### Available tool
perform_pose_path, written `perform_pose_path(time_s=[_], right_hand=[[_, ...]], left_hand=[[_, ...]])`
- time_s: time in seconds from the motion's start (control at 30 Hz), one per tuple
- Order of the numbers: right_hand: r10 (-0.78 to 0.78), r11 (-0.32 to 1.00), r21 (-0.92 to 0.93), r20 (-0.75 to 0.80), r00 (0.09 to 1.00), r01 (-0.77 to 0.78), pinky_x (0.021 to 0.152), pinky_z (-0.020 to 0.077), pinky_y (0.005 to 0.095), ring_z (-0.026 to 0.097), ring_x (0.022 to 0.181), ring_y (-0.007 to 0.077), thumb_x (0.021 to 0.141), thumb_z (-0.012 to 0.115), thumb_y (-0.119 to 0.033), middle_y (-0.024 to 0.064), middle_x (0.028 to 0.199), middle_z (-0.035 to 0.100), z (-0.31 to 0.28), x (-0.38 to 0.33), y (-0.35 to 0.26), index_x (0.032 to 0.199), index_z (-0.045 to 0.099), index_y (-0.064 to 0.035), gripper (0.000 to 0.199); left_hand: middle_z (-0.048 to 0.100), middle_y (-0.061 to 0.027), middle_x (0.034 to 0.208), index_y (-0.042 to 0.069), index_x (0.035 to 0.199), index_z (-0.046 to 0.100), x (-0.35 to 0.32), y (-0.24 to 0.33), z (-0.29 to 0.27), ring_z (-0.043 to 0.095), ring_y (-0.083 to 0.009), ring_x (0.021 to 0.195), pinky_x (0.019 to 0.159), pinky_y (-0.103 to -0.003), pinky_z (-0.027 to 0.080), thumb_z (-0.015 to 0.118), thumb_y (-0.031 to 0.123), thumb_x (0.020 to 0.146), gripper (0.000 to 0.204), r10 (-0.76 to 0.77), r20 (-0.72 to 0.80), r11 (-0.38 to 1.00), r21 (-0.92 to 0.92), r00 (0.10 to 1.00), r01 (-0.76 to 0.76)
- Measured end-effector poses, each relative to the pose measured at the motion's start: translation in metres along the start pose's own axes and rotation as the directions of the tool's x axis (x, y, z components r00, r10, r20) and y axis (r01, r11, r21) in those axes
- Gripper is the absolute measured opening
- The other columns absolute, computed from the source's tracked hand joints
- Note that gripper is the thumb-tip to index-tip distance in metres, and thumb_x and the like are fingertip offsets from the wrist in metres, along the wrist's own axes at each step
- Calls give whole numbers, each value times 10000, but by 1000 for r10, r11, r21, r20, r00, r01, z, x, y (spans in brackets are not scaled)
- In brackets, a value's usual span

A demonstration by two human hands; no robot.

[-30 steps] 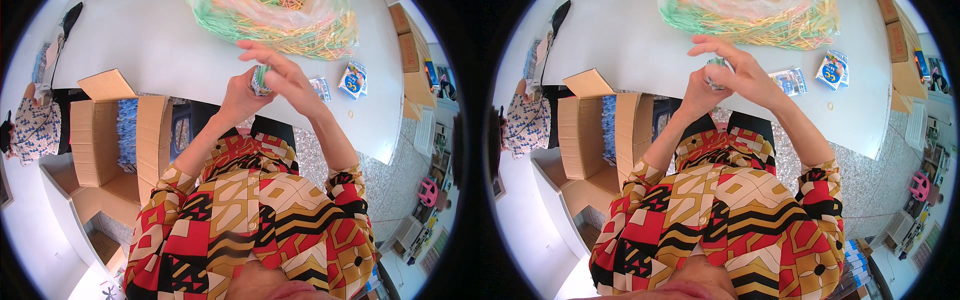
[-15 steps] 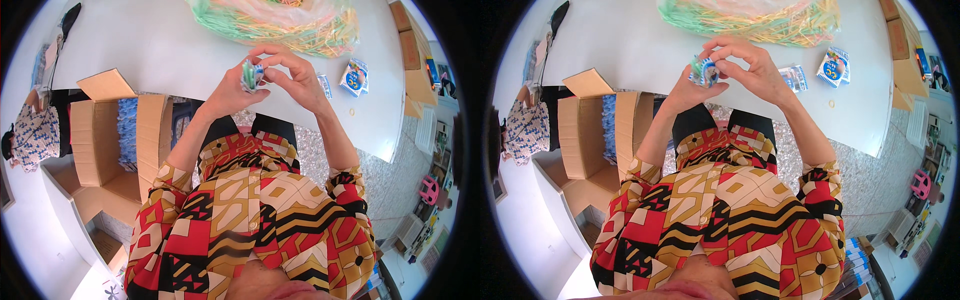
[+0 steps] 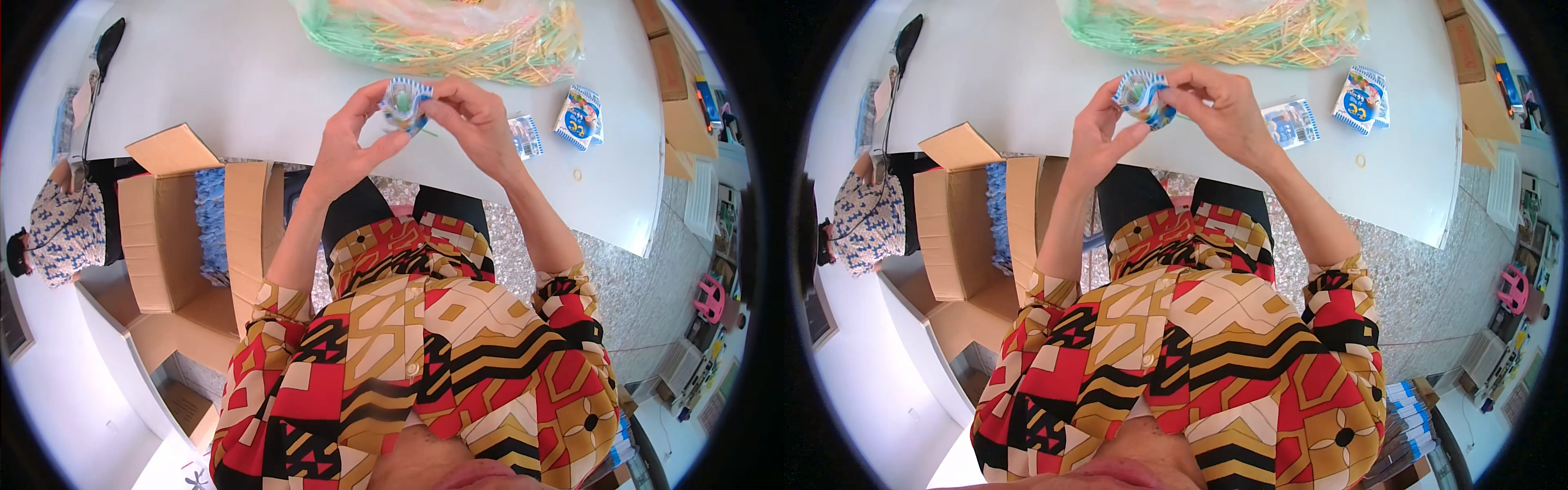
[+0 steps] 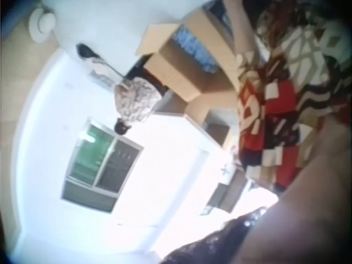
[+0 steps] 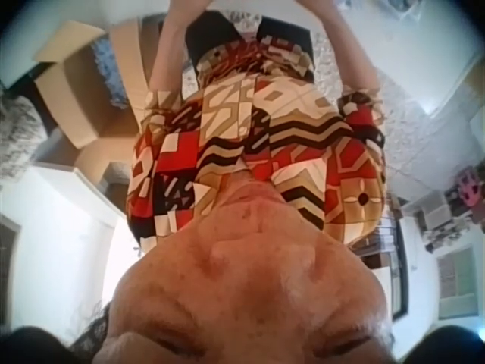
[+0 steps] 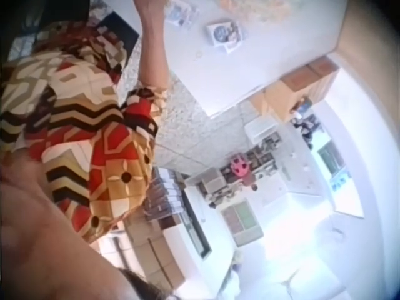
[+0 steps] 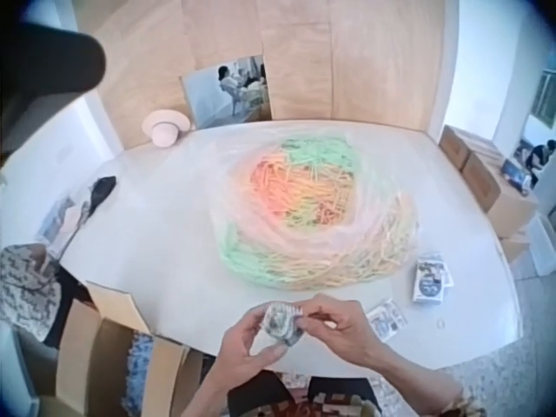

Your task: Packaging plastic toy sticks into blue containers and placing them into a cardboard box.

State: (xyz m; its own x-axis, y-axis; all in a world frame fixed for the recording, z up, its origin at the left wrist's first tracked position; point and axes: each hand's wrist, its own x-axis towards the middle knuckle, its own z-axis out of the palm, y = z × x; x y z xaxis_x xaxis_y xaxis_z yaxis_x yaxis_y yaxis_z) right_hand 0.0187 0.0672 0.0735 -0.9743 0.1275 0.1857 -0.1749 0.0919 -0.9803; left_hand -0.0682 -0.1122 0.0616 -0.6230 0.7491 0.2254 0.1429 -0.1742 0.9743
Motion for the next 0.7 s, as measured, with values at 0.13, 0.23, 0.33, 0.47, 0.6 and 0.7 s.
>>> perform_pose_path(time_s=[0.13, 0.23, 0.33, 0.47, 0.6, 0.7], right_hand=[[-29, 999, 28, -46, 999, 30, 745, 452, 216, 565, 854, 63, 906, 586, -34, 11, 947, 625, 2, 10, 3, 1004, 628, -8, 109], [-94, 995, -41, -76, 993, 91, 744, 455, 215, 564, 841, 62, 910, 584, -39, 14, 938, 624, 6, 5, 2, 988, 617, -4, 92], [-52, 992, 110, -43, 998, 56, 733, 461, 214, 565, 824, 65, 916, 579, -45, 20, 911, 623, 6, 10, 15, 957, 603, -5, 62], [-38, 994, 97, -97, 995, 48, 716, 475, 216, 569, 798, 65, 920, 580, -56, 25, 872, 625, 15, 7, 17, 926, 590, -12, 45], [-15, 979, 198, -181, 983, 51, 705, 489, 231, 578, 792, 72, 922, 579, -62, 22, 858, 610, 14, 10, 21, 902, 579, -11, 54], [-17, 985, 165, -180, 984, 47, 690, 490, 234, 579, 770, 80, 923, 574, -59, 24, 847, 604, 16, 9, 19, 896, 571, -11, 56]], left_hand=[[634, -84, 1089, -3, 1208, 556, 3, 3, 2, 593, -162, 1023, 914, -298, 445, 674, 83, 832, 403, -19, -141, 1000, 3, 990, 20], [676, -61, 964, -12, 1116, 622, -2, 1, 0, 628, -138, 908, 823, -267, 481, 652, 62, 851, 277, -34, -242, 995, 82, 970, 56], [686, -46, 865, -23, 1022, 663, 1, -1, -6, 629, -107, 791, 729, -243, 498, 638, 43, 860, 177, 18, -300, 967, 247, 954, 59], [671, -47, 808, -30, 950, 676, 1, 5, -6, 598, -80, 718, 663, -228, 486, 636, 27, 858, 116, 200, -351, 864, 503, 915, 3], [660, -45, 784, -27, 934, 671, -1, 1, -7, 595, -70, 707, 646, -223, 479, 664, 36, 836, 117, 36, -425, 960, 267, 904, 87], [656, -35, 754, -20, 923, 666, -3, 1, -7, 590, -63, 685, 635, -218, 472, 685, 50, 823, 124, -86, -385, 983, 118, 919, 141]])
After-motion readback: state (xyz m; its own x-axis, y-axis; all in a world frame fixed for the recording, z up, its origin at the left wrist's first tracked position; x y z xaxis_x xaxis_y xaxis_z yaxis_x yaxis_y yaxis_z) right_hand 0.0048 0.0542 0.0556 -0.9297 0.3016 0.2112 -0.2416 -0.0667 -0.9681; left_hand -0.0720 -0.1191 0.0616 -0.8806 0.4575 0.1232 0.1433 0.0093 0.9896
